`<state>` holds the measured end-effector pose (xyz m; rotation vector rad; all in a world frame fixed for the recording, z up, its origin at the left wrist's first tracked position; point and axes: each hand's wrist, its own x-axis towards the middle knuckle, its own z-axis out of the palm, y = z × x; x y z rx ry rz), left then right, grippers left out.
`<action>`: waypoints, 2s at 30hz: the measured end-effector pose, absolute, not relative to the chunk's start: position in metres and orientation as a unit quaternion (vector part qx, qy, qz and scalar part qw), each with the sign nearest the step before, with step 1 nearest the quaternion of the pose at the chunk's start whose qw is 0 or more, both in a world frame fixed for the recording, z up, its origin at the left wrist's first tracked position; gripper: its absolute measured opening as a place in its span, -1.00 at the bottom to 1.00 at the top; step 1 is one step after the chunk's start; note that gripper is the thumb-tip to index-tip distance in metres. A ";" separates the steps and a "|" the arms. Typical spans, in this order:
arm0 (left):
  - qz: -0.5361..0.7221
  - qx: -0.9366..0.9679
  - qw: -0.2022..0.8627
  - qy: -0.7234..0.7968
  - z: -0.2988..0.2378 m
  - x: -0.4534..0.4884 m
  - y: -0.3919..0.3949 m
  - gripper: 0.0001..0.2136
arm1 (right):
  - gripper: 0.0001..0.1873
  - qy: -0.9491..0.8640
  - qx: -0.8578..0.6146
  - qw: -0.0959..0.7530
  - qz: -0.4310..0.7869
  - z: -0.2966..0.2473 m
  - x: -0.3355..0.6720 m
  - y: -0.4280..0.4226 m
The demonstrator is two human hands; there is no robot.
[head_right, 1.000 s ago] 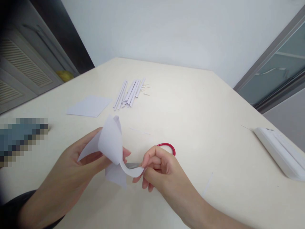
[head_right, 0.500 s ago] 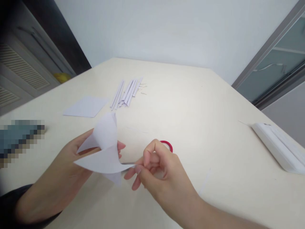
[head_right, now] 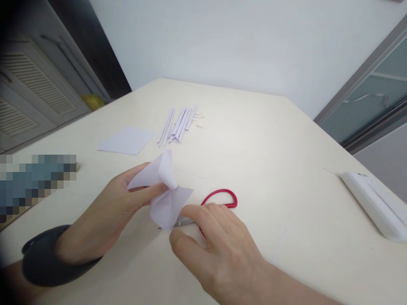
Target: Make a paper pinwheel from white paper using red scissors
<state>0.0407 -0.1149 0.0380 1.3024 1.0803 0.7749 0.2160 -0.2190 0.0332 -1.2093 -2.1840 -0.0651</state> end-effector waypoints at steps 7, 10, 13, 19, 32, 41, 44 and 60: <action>0.321 0.557 0.614 0.458 0.036 0.041 -0.121 -0.82 | -0.79 -0.816 -0.485 0.315 0.026 0.028 0.214 -0.214; 0.318 0.553 0.620 0.457 0.035 0.040 -0.123 -0.80 | -0.76 -0.811 -0.486 0.324 0.037 0.029 0.217 -0.214; 0.313 0.541 0.641 0.445 0.036 0.040 -0.123 -0.77 | -0.78 -0.809 -0.485 0.328 0.050 0.028 0.219 -0.215; 0.297 0.461 0.724 0.419 0.048 0.042 -0.119 -0.91 | -0.77 -0.815 -0.459 0.348 0.059 0.026 0.221 -0.215; 0.308 0.540 0.643 0.448 0.040 0.038 -0.119 -0.80 | -0.75 -0.841 -0.435 0.319 0.050 0.025 0.226 -0.214; 0.278 0.544 0.661 0.436 0.034 0.039 -0.108 -0.77 | -0.60 -0.728 -0.502 0.359 0.299 0.025 0.225 -0.210; 0.271 0.516 0.699 0.414 0.037 0.041 -0.110 -0.72 | -0.61 -0.707 -0.510 0.374 0.317 0.028 0.226 -0.209; 0.267 0.467 0.741 0.402 0.043 0.046 -0.117 -0.72 | -0.71 -0.701 -0.535 0.373 0.288 0.024 0.219 -0.216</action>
